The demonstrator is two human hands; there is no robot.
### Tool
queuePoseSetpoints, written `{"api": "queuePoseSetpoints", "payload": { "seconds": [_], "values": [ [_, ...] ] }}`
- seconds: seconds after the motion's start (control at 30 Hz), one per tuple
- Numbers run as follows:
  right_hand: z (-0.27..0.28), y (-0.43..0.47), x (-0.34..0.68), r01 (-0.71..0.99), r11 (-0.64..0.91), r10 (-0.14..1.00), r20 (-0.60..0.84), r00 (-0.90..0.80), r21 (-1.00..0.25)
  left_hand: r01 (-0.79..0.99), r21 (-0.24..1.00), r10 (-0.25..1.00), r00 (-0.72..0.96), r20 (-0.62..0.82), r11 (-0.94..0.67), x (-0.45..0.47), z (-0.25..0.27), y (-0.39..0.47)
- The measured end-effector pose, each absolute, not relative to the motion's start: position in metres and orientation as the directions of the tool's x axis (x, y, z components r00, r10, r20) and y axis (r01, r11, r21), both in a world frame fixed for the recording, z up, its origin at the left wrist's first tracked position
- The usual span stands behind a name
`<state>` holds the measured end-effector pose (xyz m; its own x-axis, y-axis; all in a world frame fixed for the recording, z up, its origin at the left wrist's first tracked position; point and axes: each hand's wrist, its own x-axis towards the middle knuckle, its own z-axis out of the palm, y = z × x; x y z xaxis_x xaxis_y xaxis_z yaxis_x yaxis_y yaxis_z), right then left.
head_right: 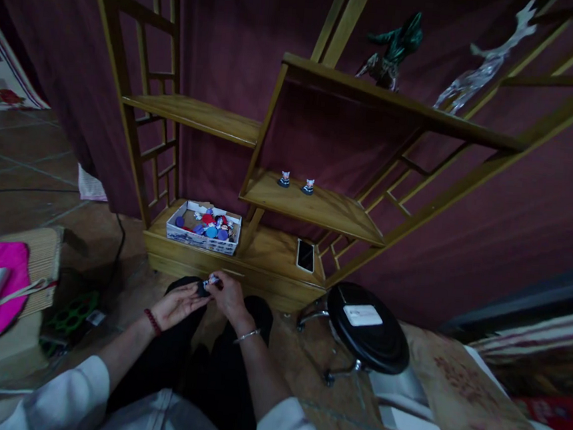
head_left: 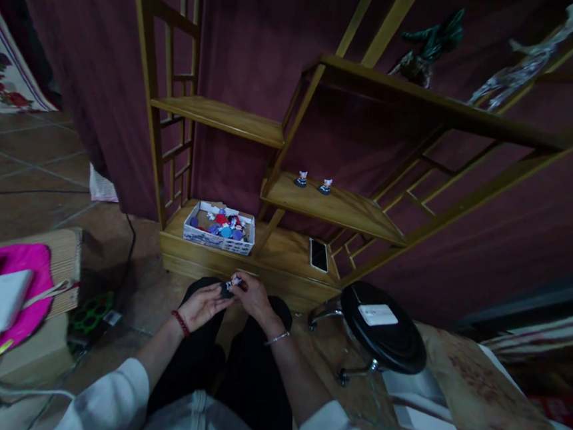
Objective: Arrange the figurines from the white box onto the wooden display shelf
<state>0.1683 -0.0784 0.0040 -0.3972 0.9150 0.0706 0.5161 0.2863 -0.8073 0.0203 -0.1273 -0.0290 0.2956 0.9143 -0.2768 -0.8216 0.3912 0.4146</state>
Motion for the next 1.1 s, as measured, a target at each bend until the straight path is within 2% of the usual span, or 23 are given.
{"api": "queuePoseSetpoints", "payload": {
  "seconds": [0.13, 0.4, 0.67, 0.8, 1.1],
  "values": [
    [-0.002, -0.072, 0.169, 0.444, 0.221, 0.918, 0.032, -0.395, -0.868, -0.815, 0.401, 0.9, 0.312, -0.305, 0.419, 0.019, -0.033, -0.124],
    [-0.002, -0.07, 0.168, 0.43, 0.194, 0.931, 0.026, -0.365, -0.882, -0.825, 0.361, 0.894, 0.349, -0.28, 0.435, 0.017, -0.035, -0.123],
    [0.008, -0.075, 0.166, 0.398, 0.206, 0.923, 0.042, -0.382, -0.894, -0.81, 0.403, 0.899, 0.331, -0.287, 0.426, 0.017, -0.032, -0.122],
    [0.008, -0.078, 0.164, 0.421, 0.235, 0.917, 0.056, -0.395, -0.876, -0.812, 0.395, 0.892, 0.314, -0.327, 0.43, 0.018, -0.034, -0.12],
    [0.01, -0.076, 0.164, 0.546, 0.282, 0.923, 0.068, -0.378, -0.789, -0.8, 0.42, 0.9, 0.335, -0.279, 0.428, 0.018, -0.032, -0.121]
  ]
}}
